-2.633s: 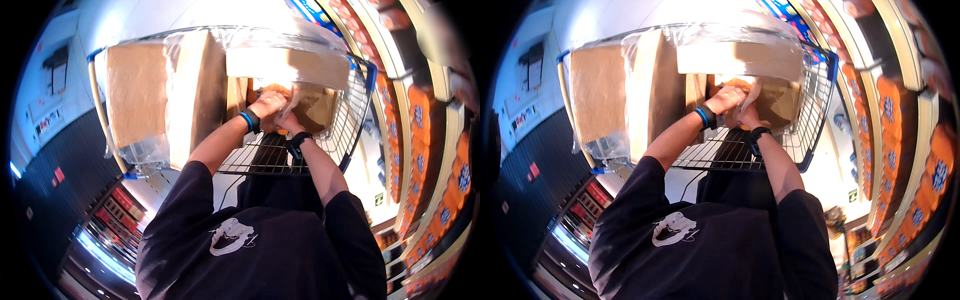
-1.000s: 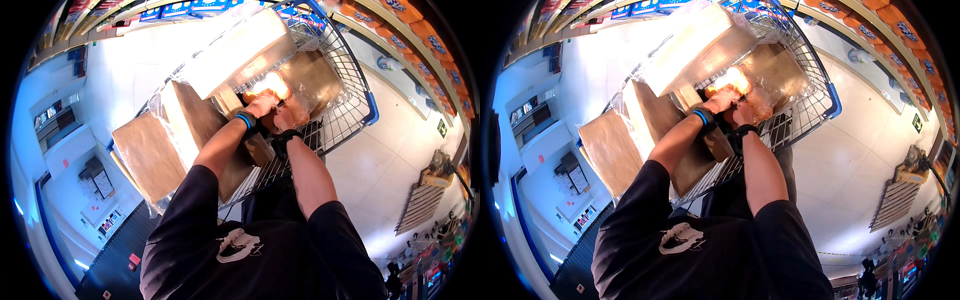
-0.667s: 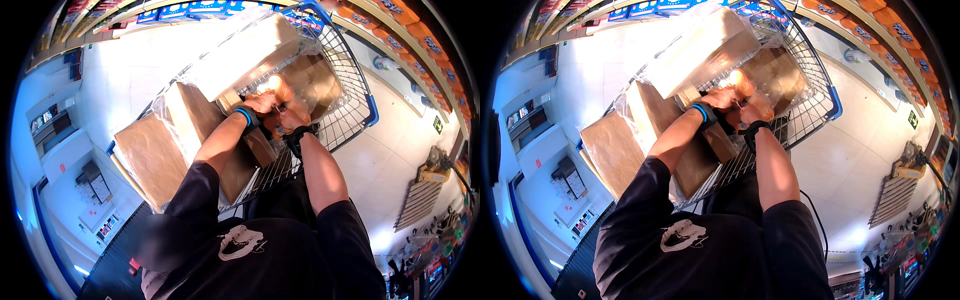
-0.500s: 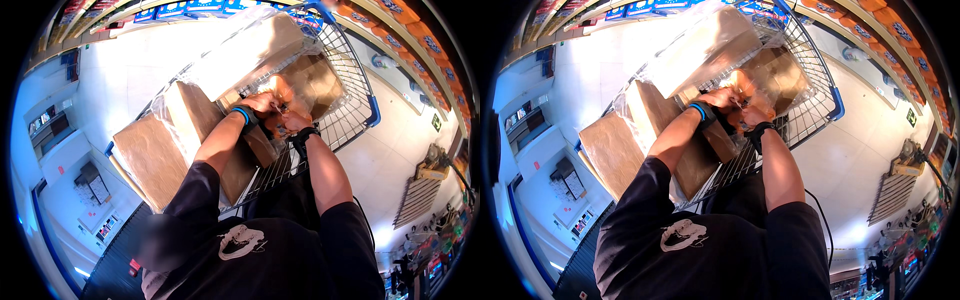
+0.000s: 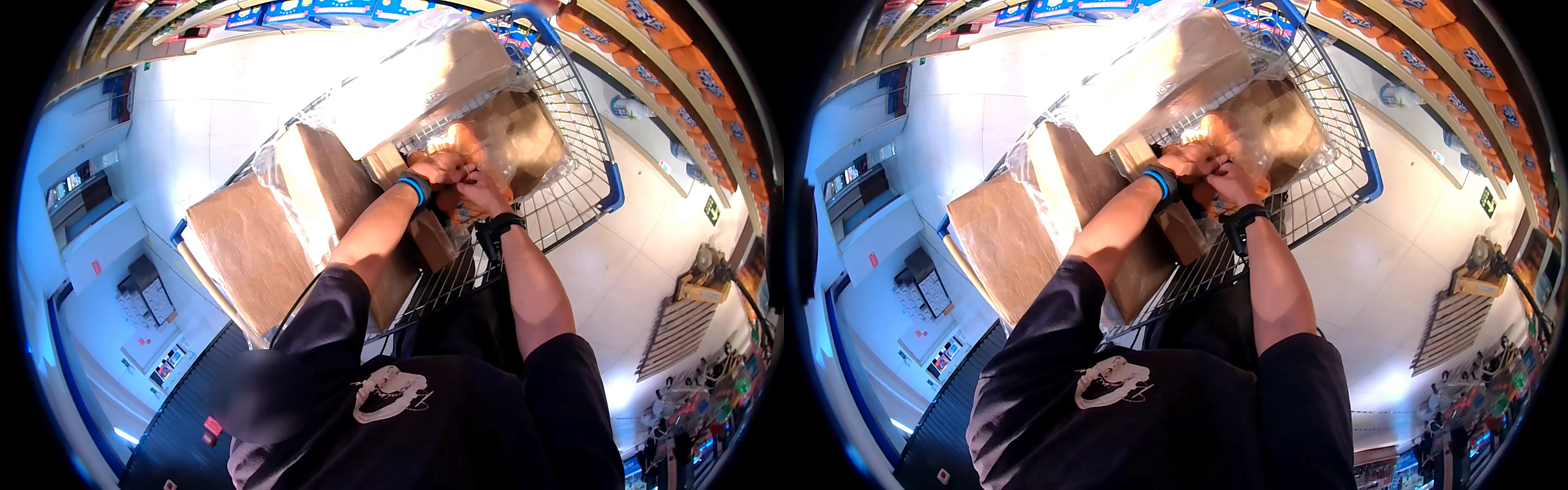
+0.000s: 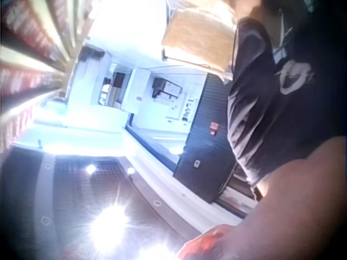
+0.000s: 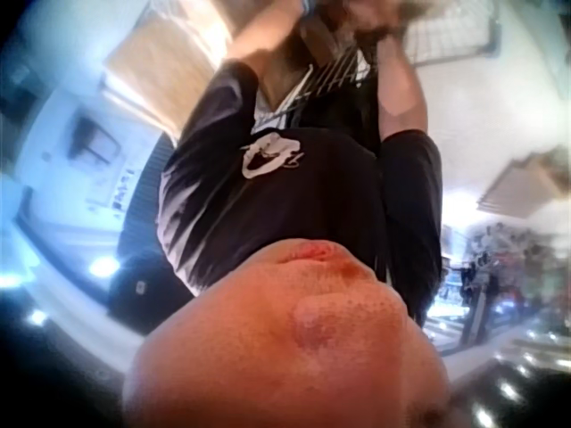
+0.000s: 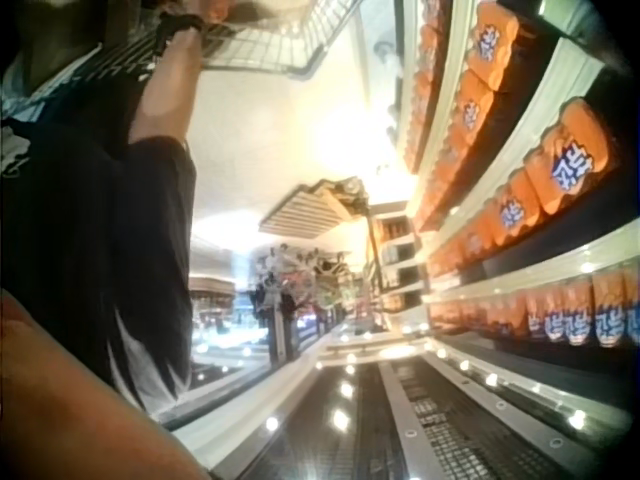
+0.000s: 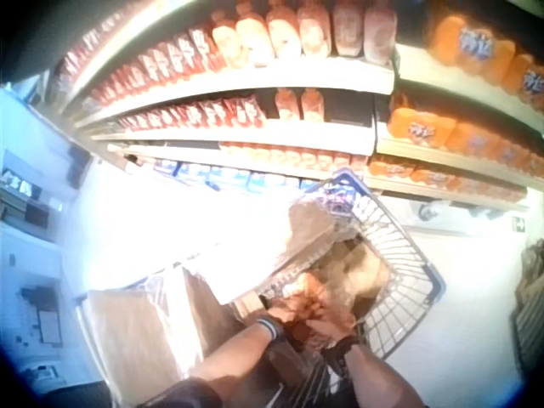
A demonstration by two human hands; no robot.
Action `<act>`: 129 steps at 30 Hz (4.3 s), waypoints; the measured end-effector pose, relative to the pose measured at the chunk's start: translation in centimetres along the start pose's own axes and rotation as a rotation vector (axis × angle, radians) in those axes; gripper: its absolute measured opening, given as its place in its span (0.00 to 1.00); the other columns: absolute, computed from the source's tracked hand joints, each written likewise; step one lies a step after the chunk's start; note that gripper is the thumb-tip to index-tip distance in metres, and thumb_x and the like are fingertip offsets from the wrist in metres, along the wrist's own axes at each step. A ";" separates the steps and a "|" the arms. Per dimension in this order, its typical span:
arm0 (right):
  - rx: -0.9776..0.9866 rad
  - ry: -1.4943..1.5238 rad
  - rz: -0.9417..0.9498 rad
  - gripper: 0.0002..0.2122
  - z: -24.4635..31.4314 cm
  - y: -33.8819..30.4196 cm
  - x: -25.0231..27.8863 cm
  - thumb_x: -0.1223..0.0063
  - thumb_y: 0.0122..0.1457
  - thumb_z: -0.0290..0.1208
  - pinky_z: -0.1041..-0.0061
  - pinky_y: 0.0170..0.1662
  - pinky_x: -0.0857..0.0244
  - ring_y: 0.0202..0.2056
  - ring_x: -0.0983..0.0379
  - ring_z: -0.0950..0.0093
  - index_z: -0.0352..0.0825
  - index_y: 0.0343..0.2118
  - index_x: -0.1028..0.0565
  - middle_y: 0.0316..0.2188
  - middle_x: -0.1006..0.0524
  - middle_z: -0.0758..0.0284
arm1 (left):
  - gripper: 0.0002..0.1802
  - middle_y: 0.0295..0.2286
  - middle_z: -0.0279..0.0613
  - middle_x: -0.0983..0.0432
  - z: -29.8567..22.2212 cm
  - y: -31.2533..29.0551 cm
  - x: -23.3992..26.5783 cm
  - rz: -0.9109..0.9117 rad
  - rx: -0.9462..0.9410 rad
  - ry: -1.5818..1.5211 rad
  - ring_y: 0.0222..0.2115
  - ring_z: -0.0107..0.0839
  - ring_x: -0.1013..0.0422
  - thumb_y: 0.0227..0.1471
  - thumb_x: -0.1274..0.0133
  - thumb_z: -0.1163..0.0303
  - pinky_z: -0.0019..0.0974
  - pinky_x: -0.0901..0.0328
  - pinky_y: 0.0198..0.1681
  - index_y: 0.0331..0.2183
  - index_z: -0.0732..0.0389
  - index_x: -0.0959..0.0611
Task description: The person picks up plastic-wrapped multi-packs of orange soda from a shopping cart and places them onto a supermarket shelf, arranging them in rows.
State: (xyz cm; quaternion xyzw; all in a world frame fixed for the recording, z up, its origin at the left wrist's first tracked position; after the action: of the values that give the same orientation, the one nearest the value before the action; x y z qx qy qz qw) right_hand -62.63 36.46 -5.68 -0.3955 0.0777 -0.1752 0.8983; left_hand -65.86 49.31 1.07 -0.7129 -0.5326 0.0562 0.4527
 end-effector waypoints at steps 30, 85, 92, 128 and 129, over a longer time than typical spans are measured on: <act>-0.265 -0.368 0.635 0.22 7.0 -2.3 2.7 0.53 0.66 0.51 0.71 0.48 0.34 0.50 0.29 0.76 0.38 0.53 0.27 0.47 0.23 0.69 | 0.15 0.35 0.52 0.20 1.6 0.8 -1.8 0.072 0.091 -0.096 0.40 0.48 0.23 0.52 0.47 0.62 0.43 0.32 0.43 0.40 0.59 0.18; 0.262 0.243 0.401 0.24 5.8 10.1 4.0 0.43 0.55 0.23 0.74 0.60 0.42 0.56 0.35 0.74 0.32 0.57 0.31 0.55 0.29 0.65 | 0.33 0.48 0.65 0.32 4.0 3.0 -0.1 -0.467 0.672 -0.012 0.50 0.75 0.34 0.49 0.43 0.70 0.65 0.36 0.50 0.55 0.58 0.38; 0.165 0.230 0.293 0.39 5.9 11.0 4.5 0.28 0.48 0.33 0.72 0.61 0.42 0.58 0.37 0.73 0.36 0.62 0.38 0.56 0.32 0.66 | 0.24 0.37 0.63 0.22 6.1 1.2 2.2 -0.560 0.478 -0.029 0.42 0.57 0.25 0.51 0.44 0.68 0.51 0.30 0.47 0.49 0.66 0.27; 0.171 -0.028 0.253 0.55 3.6 12.4 3.5 0.25 0.42 0.44 0.69 0.62 0.43 0.63 0.43 0.64 0.31 0.68 0.52 0.64 0.42 0.55 | 0.24 0.45 0.60 0.24 11.4 4.3 1.6 -0.359 0.394 -0.300 0.49 0.52 0.28 0.56 0.50 0.57 0.46 0.35 0.53 0.48 0.64 0.21; 0.139 0.052 0.220 0.54 4.1 11.8 3.8 0.26 0.43 0.41 0.70 0.61 0.41 0.62 0.41 0.66 0.32 0.68 0.53 0.63 0.41 0.56 | 0.25 0.46 0.60 0.24 10.9 3.8 1.9 -0.376 0.375 -0.273 0.50 0.52 0.29 0.55 0.50 0.57 0.46 0.35 0.53 0.49 0.64 0.21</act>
State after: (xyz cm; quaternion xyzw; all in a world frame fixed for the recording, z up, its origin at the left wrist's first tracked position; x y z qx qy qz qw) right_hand -54.96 45.19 -11.57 -0.3167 0.1315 -0.0905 0.9350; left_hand -68.50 57.14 -7.26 -0.4917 -0.6914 0.1643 0.5032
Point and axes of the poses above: each hand's wrist, its own y-axis towards the middle knuckle, its own x-axis out of the back of the hand, z = x × y, the point moved 6 cm from there along y, towards the middle knuckle
